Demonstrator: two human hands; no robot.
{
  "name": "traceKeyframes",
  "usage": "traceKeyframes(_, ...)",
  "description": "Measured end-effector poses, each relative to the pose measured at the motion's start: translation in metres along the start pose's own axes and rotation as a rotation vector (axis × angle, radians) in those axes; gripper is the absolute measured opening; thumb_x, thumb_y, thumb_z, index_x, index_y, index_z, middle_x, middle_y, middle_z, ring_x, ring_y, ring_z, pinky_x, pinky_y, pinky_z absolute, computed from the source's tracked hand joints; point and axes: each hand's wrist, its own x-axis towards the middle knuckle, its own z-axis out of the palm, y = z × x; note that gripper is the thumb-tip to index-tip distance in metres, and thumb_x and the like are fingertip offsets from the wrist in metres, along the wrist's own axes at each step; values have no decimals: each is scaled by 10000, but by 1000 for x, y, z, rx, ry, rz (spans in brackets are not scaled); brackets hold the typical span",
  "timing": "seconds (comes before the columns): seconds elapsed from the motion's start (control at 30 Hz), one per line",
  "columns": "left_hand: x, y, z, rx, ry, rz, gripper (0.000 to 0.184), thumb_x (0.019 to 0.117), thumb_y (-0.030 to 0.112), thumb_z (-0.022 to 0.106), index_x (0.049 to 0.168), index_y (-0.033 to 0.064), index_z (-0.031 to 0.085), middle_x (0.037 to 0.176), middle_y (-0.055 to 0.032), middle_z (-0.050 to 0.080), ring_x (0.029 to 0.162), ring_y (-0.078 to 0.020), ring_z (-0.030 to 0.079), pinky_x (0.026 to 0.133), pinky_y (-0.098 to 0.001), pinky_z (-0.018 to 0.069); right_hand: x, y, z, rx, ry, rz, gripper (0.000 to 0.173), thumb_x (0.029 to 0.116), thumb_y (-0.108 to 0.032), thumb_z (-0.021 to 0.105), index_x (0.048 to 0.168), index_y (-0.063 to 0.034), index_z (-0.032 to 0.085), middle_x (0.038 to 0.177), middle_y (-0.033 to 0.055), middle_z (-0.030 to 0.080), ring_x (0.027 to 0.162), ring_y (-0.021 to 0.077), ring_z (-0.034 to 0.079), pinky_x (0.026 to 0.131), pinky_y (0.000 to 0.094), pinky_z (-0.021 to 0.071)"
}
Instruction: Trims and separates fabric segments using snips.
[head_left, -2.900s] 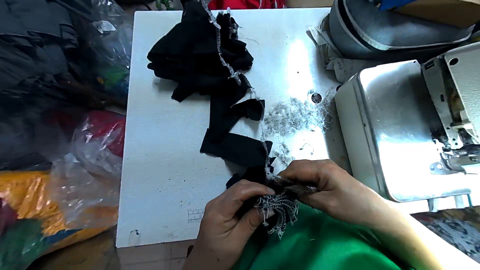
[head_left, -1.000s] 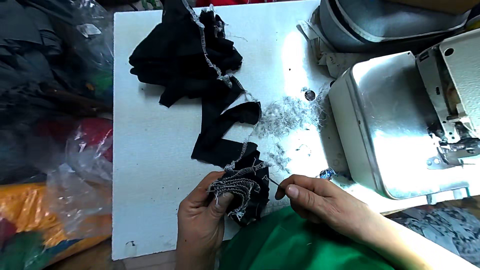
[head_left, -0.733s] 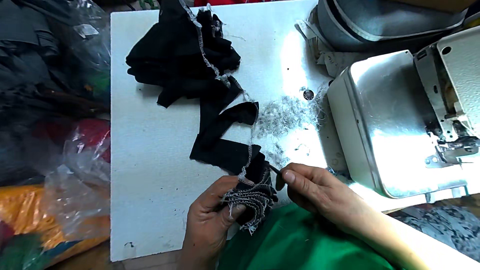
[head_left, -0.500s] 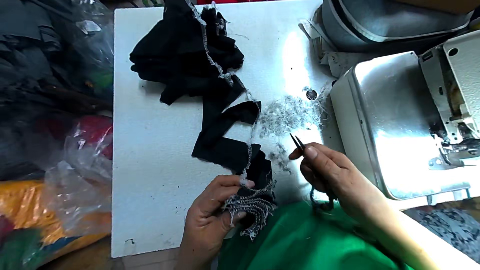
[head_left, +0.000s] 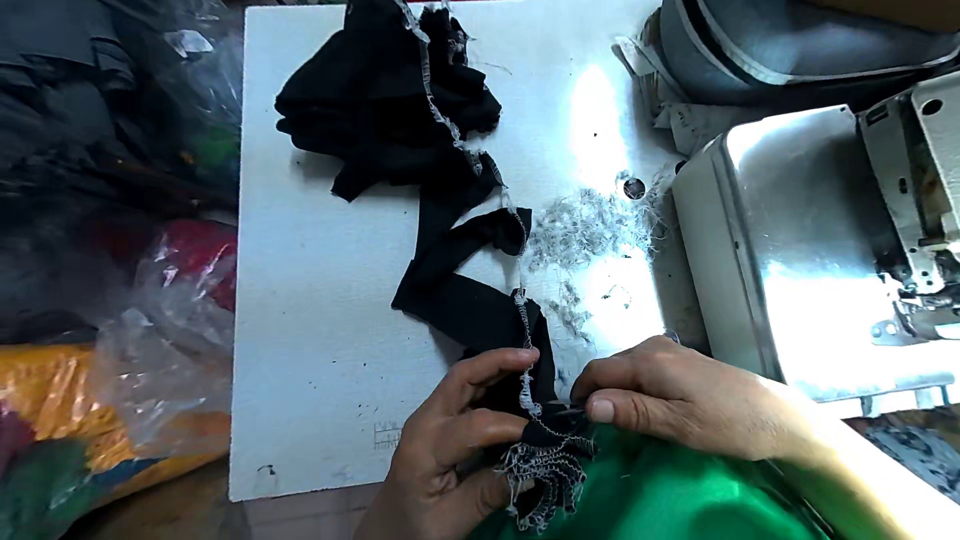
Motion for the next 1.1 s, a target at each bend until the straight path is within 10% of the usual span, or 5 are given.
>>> traceKeyframes(0.53, 0, -3, 4, 41, -52, 12, 228, 1007, 430, 605, 1061, 240, 718, 1475, 98, 539, 1325, -70, 543, 1076, -267, 507, 10, 4, 4, 80, 104, -183, 352, 1056, -294, 537, 896, -28, 703, 650, -46, 558, 588, -63, 474, 533, 101, 358)
traceKeyframes(0.8, 0, 1, 8, 73, -105, 6, 244, 1027, 384, 585, 1066, 174, 701, 1437, 39, 581, 1325, -63, 544, 1088, -262, 499, 25, -11, 5, -25, 355, 288, 359, 956, -485, 651, 941, -130, 703, 651, -49, 574, 549, 36, 529, 511, 233, 444)
traceKeyframes(0.97, -2, 1, 12, 99, -145, 17, 246, 1036, 354, 566, 1037, 129, 666, 1421, -2, 598, 1326, -74, 549, 1087, -258, 491, 39, -9, 0, -29, 206, 335, 127, 973, -223, 677, 954, -104, 718, 679, -24, 601, 586, 45, 526, 548, 239, 416)
traceKeyframes(1.1, -5, 4, 2, 83, -69, 37, 291, 1046, 408, 536, 1068, 152, 673, 1234, 52, 704, 1160, -43, 641, 1001, -223, 512, 32, -8, -1, 40, 416, 180, 61, 925, -88, 648, 971, -103, 684, 688, -35, 589, 549, 13, 505, 489, 184, 405)
